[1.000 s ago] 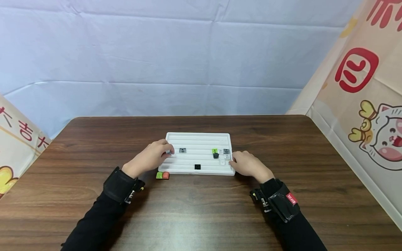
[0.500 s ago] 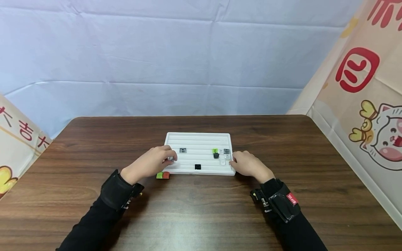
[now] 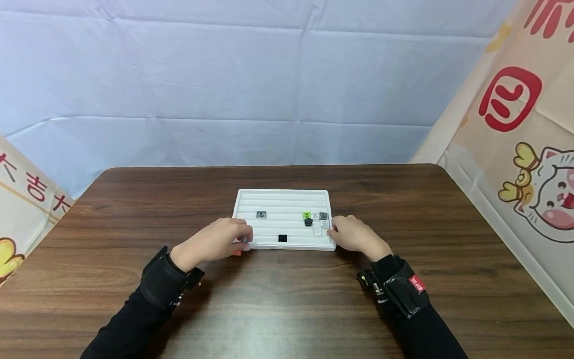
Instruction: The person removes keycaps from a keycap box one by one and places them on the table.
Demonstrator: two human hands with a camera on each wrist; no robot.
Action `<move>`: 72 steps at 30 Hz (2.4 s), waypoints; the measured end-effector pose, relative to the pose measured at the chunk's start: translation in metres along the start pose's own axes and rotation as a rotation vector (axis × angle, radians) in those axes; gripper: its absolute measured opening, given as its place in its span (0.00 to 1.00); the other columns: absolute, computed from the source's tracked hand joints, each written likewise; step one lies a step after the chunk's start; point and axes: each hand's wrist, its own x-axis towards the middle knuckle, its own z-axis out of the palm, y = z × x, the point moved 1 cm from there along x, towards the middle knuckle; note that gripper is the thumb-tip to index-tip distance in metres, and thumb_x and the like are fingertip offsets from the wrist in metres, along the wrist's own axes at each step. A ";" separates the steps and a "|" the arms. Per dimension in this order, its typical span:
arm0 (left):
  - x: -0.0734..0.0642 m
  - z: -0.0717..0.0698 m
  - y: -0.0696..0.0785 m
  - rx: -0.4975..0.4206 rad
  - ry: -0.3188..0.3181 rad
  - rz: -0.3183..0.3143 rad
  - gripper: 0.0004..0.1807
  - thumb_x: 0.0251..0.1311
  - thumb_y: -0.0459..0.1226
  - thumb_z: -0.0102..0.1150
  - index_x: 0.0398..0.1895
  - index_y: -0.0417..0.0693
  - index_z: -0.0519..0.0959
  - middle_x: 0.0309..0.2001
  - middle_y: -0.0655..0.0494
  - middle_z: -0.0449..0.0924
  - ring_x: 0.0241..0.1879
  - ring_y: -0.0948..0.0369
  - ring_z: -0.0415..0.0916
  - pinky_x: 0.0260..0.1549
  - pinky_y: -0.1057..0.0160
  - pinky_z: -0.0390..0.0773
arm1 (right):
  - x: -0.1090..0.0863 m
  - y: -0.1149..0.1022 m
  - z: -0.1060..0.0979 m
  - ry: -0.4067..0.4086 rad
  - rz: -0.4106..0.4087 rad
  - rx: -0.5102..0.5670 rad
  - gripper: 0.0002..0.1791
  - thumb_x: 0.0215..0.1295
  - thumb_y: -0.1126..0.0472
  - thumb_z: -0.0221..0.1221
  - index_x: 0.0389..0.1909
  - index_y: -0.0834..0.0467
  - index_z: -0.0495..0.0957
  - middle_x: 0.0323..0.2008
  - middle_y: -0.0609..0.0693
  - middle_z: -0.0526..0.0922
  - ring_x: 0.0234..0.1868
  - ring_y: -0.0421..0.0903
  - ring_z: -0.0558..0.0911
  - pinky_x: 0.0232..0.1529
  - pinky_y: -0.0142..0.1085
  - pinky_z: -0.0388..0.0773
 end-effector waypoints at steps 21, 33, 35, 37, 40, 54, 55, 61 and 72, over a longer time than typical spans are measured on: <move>0.000 0.007 0.009 0.025 -0.044 0.051 0.05 0.52 0.31 0.64 0.27 0.47 0.77 0.28 0.59 0.74 0.29 0.63 0.70 0.31 0.67 0.70 | 0.000 0.000 0.000 0.005 -0.001 0.008 0.14 0.66 0.63 0.51 0.20 0.59 0.65 0.16 0.48 0.62 0.16 0.42 0.62 0.22 0.34 0.58; 0.001 0.012 0.009 0.138 -0.028 0.076 0.06 0.47 0.31 0.66 0.28 0.48 0.80 0.28 0.58 0.73 0.31 0.61 0.72 0.31 0.67 0.71 | 0.000 0.000 0.000 0.006 -0.013 0.003 0.15 0.66 0.63 0.51 0.19 0.58 0.63 0.15 0.48 0.61 0.16 0.42 0.61 0.22 0.34 0.58; 0.000 0.011 0.008 0.135 -0.027 0.084 0.06 0.47 0.30 0.66 0.29 0.48 0.80 0.28 0.57 0.73 0.31 0.61 0.72 0.31 0.68 0.71 | 0.000 0.001 0.000 0.004 -0.013 0.006 0.15 0.66 0.63 0.51 0.19 0.58 0.64 0.15 0.48 0.61 0.16 0.42 0.62 0.22 0.34 0.58; -0.001 0.010 0.008 0.129 -0.029 0.089 0.07 0.48 0.30 0.66 0.31 0.48 0.81 0.29 0.57 0.72 0.32 0.61 0.71 0.31 0.68 0.71 | 0.000 0.001 0.000 0.004 -0.013 0.008 0.15 0.66 0.63 0.51 0.19 0.58 0.64 0.15 0.48 0.61 0.16 0.42 0.62 0.22 0.34 0.58; -0.003 0.008 0.008 0.117 -0.039 0.097 0.07 0.50 0.30 0.65 0.32 0.48 0.81 0.30 0.56 0.71 0.31 0.61 0.69 0.31 0.69 0.70 | -0.001 0.000 0.000 0.004 -0.015 0.009 0.14 0.66 0.63 0.51 0.19 0.59 0.64 0.16 0.48 0.61 0.16 0.42 0.62 0.22 0.34 0.58; -0.002 0.008 0.005 0.165 0.000 0.080 0.05 0.52 0.29 0.62 0.30 0.49 0.82 0.27 0.58 0.69 0.32 0.60 0.69 0.30 0.68 0.70 | 0.000 0.000 0.000 0.002 -0.004 0.008 0.13 0.66 0.63 0.51 0.21 0.59 0.66 0.16 0.49 0.64 0.17 0.42 0.63 0.22 0.34 0.58; -0.002 0.008 0.005 0.165 0.000 0.079 0.06 0.52 0.29 0.62 0.30 0.49 0.82 0.27 0.58 0.69 0.32 0.60 0.69 0.30 0.68 0.70 | 0.000 0.000 0.000 0.002 -0.005 0.007 0.13 0.66 0.63 0.51 0.21 0.59 0.66 0.16 0.49 0.64 0.17 0.42 0.63 0.22 0.34 0.58; -0.002 0.009 0.004 0.167 0.004 0.074 0.06 0.52 0.28 0.61 0.29 0.49 0.81 0.26 0.58 0.68 0.32 0.60 0.69 0.29 0.68 0.70 | 0.000 0.001 0.000 0.005 -0.012 0.006 0.12 0.66 0.63 0.50 0.22 0.59 0.67 0.16 0.49 0.64 0.17 0.42 0.63 0.22 0.34 0.59; -0.003 0.009 0.004 0.165 0.006 0.075 0.05 0.53 0.29 0.61 0.30 0.48 0.81 0.27 0.57 0.68 0.32 0.60 0.69 0.30 0.68 0.70 | 0.000 0.002 0.000 0.000 -0.009 0.010 0.12 0.66 0.63 0.50 0.22 0.59 0.67 0.16 0.49 0.64 0.17 0.42 0.63 0.22 0.34 0.58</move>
